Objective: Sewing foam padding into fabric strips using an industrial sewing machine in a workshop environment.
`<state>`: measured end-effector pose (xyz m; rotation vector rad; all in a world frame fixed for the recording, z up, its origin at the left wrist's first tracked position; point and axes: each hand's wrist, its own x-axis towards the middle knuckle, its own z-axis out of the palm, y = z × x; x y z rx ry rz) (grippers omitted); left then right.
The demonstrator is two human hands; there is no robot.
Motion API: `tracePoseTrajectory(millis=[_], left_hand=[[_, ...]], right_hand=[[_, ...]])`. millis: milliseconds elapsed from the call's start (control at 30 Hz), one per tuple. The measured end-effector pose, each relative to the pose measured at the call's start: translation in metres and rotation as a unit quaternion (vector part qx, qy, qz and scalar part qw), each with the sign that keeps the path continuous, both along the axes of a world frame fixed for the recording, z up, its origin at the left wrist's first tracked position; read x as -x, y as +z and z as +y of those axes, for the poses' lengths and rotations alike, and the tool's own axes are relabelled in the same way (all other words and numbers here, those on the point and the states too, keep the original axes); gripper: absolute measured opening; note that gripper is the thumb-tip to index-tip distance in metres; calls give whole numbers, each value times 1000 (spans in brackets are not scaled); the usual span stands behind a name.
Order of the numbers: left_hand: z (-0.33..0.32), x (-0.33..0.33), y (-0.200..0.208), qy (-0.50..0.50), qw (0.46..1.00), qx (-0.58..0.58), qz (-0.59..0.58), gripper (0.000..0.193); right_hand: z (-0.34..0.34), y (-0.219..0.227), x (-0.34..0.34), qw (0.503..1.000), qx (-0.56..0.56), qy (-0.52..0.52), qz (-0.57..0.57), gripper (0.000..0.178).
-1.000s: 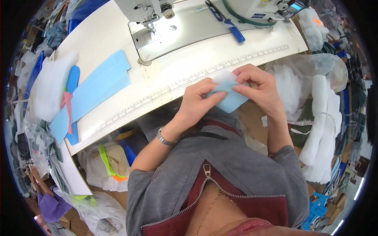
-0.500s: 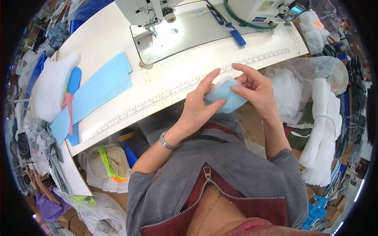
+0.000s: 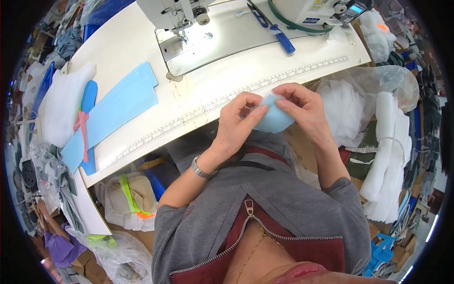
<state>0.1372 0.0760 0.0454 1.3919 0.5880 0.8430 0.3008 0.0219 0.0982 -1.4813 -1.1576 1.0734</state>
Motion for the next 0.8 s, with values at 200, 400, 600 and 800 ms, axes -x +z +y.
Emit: tracePoseTrajectory(millis=[200, 400, 600, 800], left_hand=[[0, 8, 2, 10, 996, 81, -22, 17], [-2, 35, 8, 211, 970, 32, -113, 9], [51, 186, 63, 537, 832, -129, 47, 3], [91, 414, 233, 540, 623, -419, 380, 22]], right_hand=[[5, 5, 14, 999, -19, 9, -29, 18], [38, 28, 61, 969, -172, 96, -149, 20], [88, 54, 133, 886, -386, 176, -186, 29], [112, 15, 116, 915, -285, 209, -192, 27]])
